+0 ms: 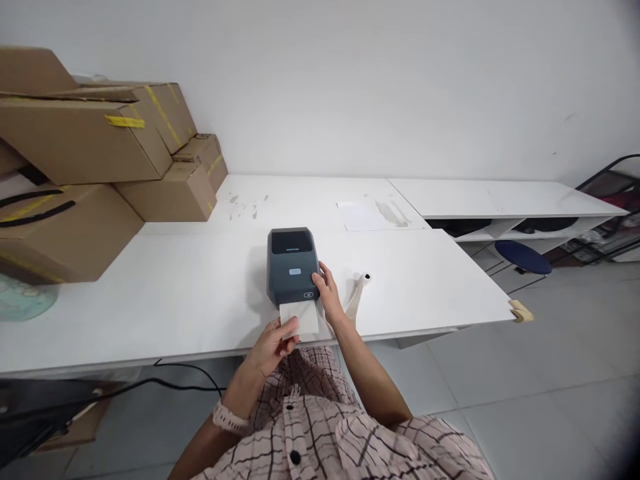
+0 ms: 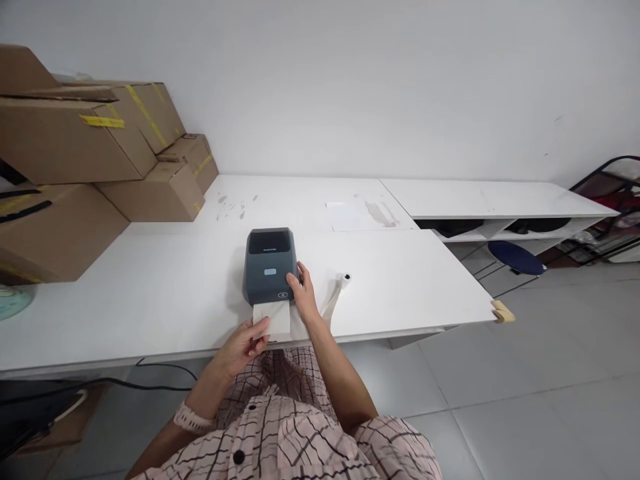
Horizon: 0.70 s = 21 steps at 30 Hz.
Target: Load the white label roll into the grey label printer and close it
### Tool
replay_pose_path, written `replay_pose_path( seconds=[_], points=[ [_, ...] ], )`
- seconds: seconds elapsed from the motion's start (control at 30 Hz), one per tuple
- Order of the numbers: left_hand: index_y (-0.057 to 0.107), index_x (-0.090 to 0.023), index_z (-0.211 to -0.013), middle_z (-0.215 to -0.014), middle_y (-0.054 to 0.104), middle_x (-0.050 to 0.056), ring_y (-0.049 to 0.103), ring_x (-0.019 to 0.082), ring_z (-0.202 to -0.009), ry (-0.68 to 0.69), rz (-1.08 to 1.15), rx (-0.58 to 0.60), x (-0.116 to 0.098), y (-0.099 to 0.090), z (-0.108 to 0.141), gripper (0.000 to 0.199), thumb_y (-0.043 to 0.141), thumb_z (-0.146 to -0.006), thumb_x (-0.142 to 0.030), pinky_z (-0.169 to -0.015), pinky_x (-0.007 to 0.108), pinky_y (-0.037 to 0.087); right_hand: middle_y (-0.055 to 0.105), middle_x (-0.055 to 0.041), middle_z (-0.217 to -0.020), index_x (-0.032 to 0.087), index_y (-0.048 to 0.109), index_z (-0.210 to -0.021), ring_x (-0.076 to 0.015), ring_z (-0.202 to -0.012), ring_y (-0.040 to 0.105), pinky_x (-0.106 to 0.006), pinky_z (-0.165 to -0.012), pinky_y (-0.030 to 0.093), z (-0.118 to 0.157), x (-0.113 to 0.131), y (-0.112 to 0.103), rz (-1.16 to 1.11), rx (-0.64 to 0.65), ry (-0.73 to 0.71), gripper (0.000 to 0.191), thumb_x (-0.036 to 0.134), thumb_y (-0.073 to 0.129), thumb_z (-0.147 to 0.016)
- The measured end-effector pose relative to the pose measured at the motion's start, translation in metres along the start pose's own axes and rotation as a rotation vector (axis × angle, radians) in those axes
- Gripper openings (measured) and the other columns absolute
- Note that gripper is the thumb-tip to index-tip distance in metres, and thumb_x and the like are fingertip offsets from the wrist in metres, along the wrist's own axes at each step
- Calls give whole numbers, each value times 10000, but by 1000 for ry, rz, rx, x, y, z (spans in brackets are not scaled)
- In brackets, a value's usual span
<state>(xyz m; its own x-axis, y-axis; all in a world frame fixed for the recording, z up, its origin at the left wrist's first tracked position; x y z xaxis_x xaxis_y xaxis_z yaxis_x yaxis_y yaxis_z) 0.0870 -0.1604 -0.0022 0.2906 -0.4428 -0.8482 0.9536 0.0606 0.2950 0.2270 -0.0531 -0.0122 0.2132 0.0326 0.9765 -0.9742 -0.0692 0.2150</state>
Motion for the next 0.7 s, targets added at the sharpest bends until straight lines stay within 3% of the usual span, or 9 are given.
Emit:
replay_pose_path(
  seconds=[0.1,0.2,0.3,0.37,0.43,0.5,0.57,0.7],
  points=[
    [601,-162,-711,-528,601,0,484,88,-383,30,-87,-10,-6,-3,-1,388,737,-695,-525,-393,208,315,472,-114,-1480,216,392,-1442,-276,-1354,463,-477,-1112,391,3,15,-2,169,-17,-83,660,510,564,-876],
    [612,-168,-707,-534,614,10,511,113,-409,67,-200,-30,3,-10,-3,389,727,-699,-539,-414,226,338,444,-65,-1500,277,467,-1385,-265,-1440,326,-506,-1162,307,8,41,-1,522,-33,-387,499,393,535,-905],
    [611,-168,-728,-581,625,18,513,122,-430,96,-294,-80,13,-20,-4,438,686,-717,-599,-407,233,337,616,-53,-1306,294,557,-1277,-253,-1424,352,-515,-1190,238,14,59,6,807,148,-681,362,299,510,-918],
    [634,-169,-855,-728,675,46,587,151,-545,179,-352,-225,11,-28,-3,455,654,-746,-610,-442,240,393,684,-54,-1173,280,553,-1269,-253,-1384,411,-520,-1206,185,17,63,14,942,254,-777,340,289,500,-933],
    [624,-191,-1078,-1030,696,96,667,204,-839,333,-398,-441,1,-33,-2,481,634,-788,-574,-611,275,508,700,-67,-1114,253,539,-1274,-263,-1319,481,-524,-1206,167,20,62,25,1046,279,-801,331,308,483,-952],
    [531,-231,-1300,-1364,566,117,586,243,-1174,485,-433,-565,-14,-32,-3,552,607,-837,-521,-891,341,514,694,-88,-1107,235,548,-1250,-270,-1242,540,-524,-1195,189,22,61,35,1106,266,-772,311,329,457,-968],
    [419,-256,-1434,-1536,398,101,433,255,-1366,558,-463,-530,-26,-25,-7,613,558,-885,-489,-1090,388,395,690,-93,-1087,237,565,-1218,-270,-1186,572,-526,-1185,210,24,61,42,1113,263,-727,292,344,444,-975],
    [316,-253,-1518,-1601,297,79,280,256,-1469,546,-425,-427,-32,-10,-20,689,521,-908,-500,-1200,390,241,659,-80,-1180,274,549,-1255,-278,-1236,542,-551,-1176,242,30,58,31,941,210,-619,332,388,505,-947]
  ],
)
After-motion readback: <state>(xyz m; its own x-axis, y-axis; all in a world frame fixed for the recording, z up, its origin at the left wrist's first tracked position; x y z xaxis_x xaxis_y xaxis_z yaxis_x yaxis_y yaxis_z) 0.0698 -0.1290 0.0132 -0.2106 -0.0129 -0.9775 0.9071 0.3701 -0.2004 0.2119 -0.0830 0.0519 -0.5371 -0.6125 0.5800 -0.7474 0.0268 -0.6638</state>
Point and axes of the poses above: each hand's wrist, its own z-axis away from the middle knuckle, its own y-axis out of the palm, x = y × z, the point moved 1 cm from there along -z, towards the middle knuckle
